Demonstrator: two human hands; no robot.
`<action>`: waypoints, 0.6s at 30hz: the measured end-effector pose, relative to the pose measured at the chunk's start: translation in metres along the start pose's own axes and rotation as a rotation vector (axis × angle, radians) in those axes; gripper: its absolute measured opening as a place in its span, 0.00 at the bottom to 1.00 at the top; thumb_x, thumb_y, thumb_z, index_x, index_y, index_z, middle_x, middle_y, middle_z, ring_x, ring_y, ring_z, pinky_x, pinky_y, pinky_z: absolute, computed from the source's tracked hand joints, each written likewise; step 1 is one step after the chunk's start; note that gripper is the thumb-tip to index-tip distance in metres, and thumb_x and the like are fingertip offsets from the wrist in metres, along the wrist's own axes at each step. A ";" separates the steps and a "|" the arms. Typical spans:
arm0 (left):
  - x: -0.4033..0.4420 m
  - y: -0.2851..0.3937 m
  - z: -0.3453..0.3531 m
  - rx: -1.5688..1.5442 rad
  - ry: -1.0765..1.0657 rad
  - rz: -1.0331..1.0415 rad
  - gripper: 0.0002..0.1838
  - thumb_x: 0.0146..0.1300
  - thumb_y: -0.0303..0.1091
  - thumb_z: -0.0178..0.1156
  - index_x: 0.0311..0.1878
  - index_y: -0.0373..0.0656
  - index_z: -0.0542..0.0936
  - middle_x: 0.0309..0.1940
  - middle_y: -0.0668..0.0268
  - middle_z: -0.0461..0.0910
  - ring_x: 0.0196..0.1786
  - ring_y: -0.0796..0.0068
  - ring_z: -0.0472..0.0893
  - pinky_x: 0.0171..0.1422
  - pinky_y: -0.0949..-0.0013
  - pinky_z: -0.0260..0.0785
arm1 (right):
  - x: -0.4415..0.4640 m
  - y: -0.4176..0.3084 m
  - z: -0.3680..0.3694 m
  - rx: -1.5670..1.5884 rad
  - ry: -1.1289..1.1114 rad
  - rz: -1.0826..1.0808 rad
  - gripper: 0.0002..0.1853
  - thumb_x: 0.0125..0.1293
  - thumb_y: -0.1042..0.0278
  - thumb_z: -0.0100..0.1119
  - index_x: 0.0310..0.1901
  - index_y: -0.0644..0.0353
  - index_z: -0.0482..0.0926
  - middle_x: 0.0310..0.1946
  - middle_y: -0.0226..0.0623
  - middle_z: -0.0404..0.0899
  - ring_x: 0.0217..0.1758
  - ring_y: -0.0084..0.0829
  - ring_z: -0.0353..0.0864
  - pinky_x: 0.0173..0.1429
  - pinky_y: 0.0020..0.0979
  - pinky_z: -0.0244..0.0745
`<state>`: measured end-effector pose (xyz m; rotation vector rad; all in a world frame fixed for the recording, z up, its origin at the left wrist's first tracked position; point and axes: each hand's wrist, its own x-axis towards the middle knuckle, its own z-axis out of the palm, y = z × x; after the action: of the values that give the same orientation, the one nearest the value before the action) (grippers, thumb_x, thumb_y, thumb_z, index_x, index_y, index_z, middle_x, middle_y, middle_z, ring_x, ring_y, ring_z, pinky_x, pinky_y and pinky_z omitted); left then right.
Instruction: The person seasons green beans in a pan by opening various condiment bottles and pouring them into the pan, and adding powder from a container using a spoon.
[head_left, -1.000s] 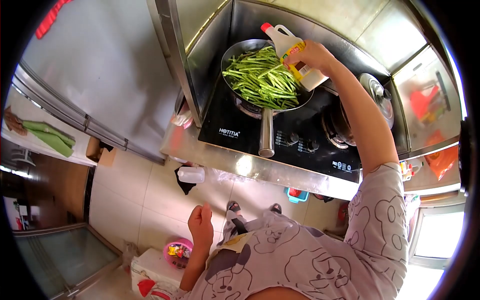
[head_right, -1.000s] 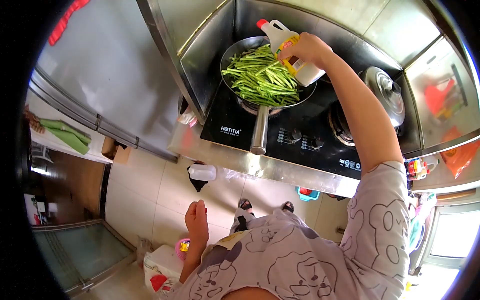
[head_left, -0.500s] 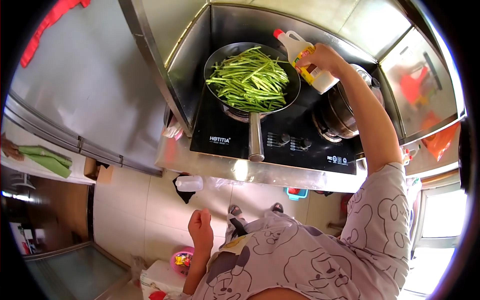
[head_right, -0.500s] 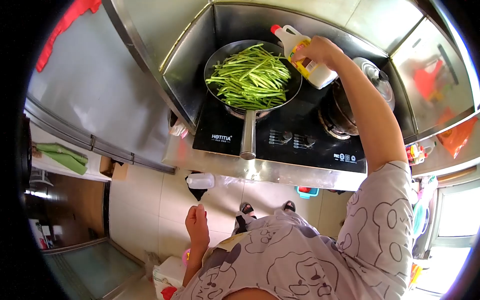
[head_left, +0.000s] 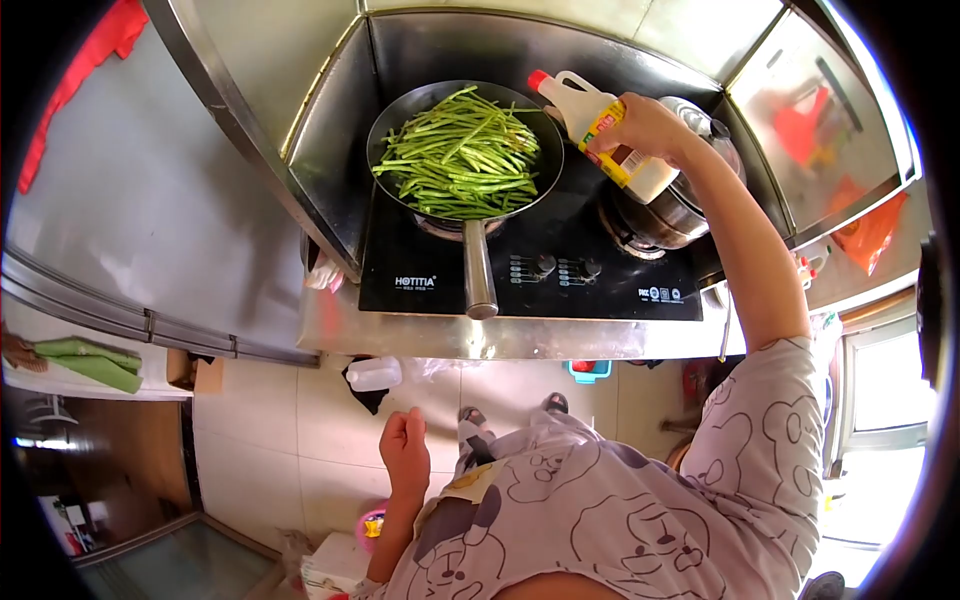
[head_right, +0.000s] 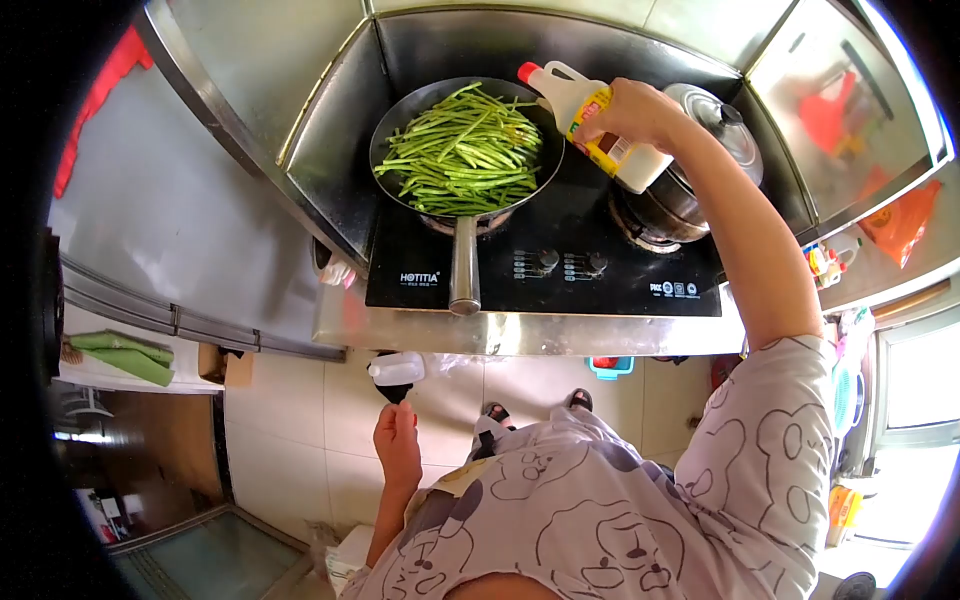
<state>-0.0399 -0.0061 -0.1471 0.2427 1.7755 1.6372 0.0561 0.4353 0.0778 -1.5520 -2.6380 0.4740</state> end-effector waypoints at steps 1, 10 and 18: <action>-0.001 0.001 0.000 0.002 -0.001 0.001 0.17 0.71 0.33 0.55 0.24 0.42 0.66 0.21 0.76 0.64 0.26 0.88 0.59 0.29 0.77 0.53 | 0.000 0.001 0.001 -0.010 0.012 0.016 0.36 0.37 0.53 0.76 0.48 0.65 0.75 0.39 0.43 0.82 0.37 0.34 0.84 0.47 0.32 0.79; -0.009 0.001 -0.004 0.021 0.011 -0.014 0.16 0.71 0.34 0.55 0.25 0.41 0.68 0.21 0.76 0.65 0.26 0.88 0.60 0.30 0.79 0.54 | -0.028 0.007 0.007 0.008 -0.060 -0.060 0.41 0.36 0.52 0.78 0.53 0.64 0.75 0.41 0.42 0.83 0.41 0.35 0.83 0.50 0.31 0.77; -0.010 0.000 -0.001 0.020 -0.030 0.023 0.13 0.71 0.33 0.56 0.28 0.40 0.71 0.24 0.75 0.68 0.28 0.88 0.63 0.32 0.79 0.56 | -0.043 -0.013 0.021 -0.058 -0.047 -0.105 0.47 0.35 0.46 0.77 0.59 0.60 0.73 0.45 0.42 0.83 0.47 0.37 0.84 0.55 0.34 0.75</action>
<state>-0.0325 -0.0126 -0.1435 0.2958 1.7740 1.6238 0.0625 0.3873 0.0660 -1.4243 -2.7759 0.4366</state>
